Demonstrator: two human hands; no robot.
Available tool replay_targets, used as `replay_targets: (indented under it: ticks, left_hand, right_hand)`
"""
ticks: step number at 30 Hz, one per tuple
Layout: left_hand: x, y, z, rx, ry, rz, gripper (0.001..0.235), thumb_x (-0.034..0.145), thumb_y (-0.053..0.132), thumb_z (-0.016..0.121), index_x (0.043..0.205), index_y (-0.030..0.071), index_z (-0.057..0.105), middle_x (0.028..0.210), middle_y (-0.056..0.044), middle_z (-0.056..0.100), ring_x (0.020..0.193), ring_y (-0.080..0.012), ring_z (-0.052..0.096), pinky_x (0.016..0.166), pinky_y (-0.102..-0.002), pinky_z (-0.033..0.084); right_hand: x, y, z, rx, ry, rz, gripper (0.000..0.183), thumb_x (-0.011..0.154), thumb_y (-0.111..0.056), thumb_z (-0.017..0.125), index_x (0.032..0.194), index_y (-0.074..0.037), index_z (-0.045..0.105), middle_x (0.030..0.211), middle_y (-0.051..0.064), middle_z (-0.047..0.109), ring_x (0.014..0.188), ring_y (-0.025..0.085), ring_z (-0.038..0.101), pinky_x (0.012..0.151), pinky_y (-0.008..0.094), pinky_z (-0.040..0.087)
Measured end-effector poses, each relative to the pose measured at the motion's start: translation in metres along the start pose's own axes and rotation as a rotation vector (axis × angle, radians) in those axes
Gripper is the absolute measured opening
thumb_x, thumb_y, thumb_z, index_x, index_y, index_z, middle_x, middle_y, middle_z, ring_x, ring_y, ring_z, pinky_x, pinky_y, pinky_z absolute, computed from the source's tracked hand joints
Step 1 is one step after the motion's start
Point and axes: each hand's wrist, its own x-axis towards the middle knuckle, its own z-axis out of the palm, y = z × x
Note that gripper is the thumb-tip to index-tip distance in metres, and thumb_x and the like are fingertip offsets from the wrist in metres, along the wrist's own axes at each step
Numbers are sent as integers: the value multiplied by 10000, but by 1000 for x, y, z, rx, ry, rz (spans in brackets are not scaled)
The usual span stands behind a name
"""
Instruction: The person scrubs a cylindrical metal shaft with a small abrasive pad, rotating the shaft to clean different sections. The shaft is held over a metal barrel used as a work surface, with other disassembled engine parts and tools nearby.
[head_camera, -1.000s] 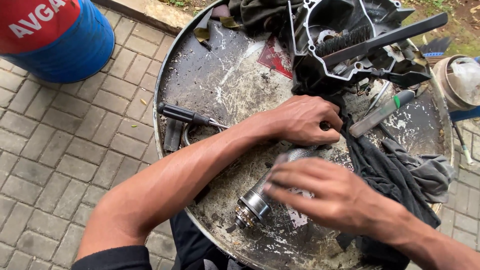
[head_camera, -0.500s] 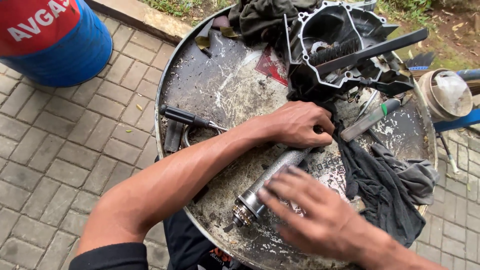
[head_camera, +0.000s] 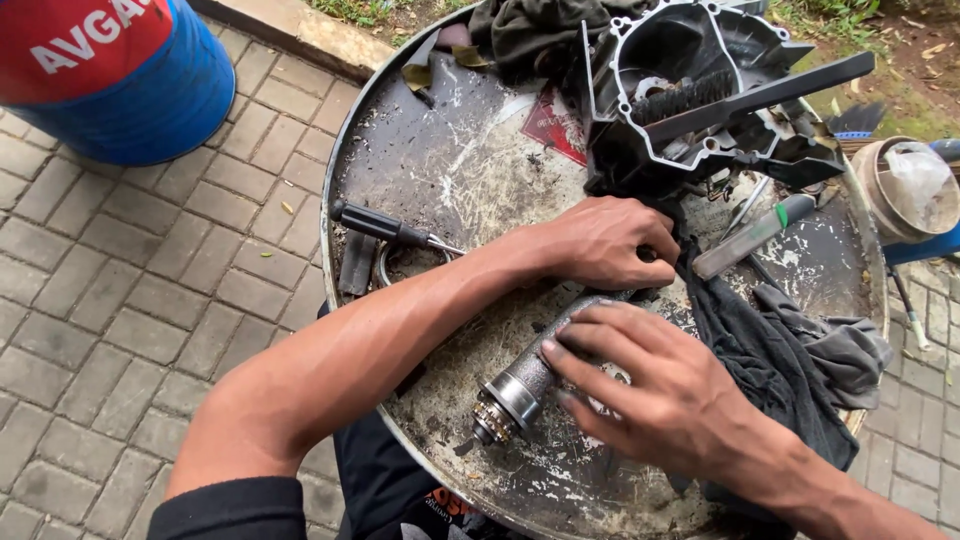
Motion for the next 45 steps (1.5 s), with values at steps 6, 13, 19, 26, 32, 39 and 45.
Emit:
replay_targets:
  ticks: [6, 13, 19, 26, 32, 39, 45]
  left_hand:
    - [1, -1, -2, -20, -26, -12, 373, 854, 433, 464, 824, 190, 746, 847, -12, 652, 683, -244, 611, 574, -447, 405]
    - [2, -4, -2, -36, -33, -5, 436, 858, 470, 466, 975, 220, 802, 898, -10, 682, 735, -244, 661, 590, -444, 431]
    - [3, -6, -1, -56, -81, -31, 444, 877, 463, 481, 1062, 200, 787, 993, -10, 730, 822, -244, 687, 668, -427, 474]
    - [5, -9, 1, -40, -57, 3, 389, 884, 471, 487, 924, 209, 772, 879, -8, 674, 737, -235, 644, 590, -434, 428]
    - [4, -5, -1, -19, -39, 1, 384, 864, 462, 480, 906, 213, 770, 869, -18, 670, 756, -260, 654, 597, -456, 425]
    - [0, -1, -2, -18, -25, 17, 364, 851, 442, 474, 817, 180, 723, 867, -37, 678, 755, -286, 663, 613, -482, 422]
    - [4, -9, -1, -42, -79, 29, 360, 912, 457, 491, 859, 181, 716, 867, -22, 653, 738, -216, 627, 607, -419, 423]
  right_hand:
    - [13, 17, 4, 102, 68, -193, 277, 870, -118, 777, 1117, -38, 682, 966, 104, 703, 856, 254, 646, 748, 410, 574]
    - [16, 33, 8, 326, 48, -328, 220, 1015, -107, 575, 1131, 45, 683, 1010, 162, 694, 931, 317, 670, 815, 454, 594]
    - [15, 42, 4, 211, 57, -258, 191, 929, -135, 757, 1102, -56, 736, 1042, 108, 736, 971, 280, 684, 877, 424, 582]
    - [-3, 50, 17, 165, 87, -261, 239, 936, -149, 713, 1158, -60, 703, 1043, 116, 735, 959, 277, 699, 846, 455, 610]
    - [8, 37, 7, 209, 50, -273, 232, 989, -159, 641, 1161, -13, 700, 1049, 99, 705, 962, 286, 684, 835, 429, 587]
    - [16, 18, 1, 262, 55, -339, 202, 1033, -49, 560, 1152, 18, 708, 1085, 128, 693, 944, 262, 703, 873, 426, 601]
    - [0, 50, 12, 132, 83, -256, 224, 1004, -110, 626, 1202, -47, 708, 1141, 135, 730, 1017, 296, 690, 900, 437, 587]
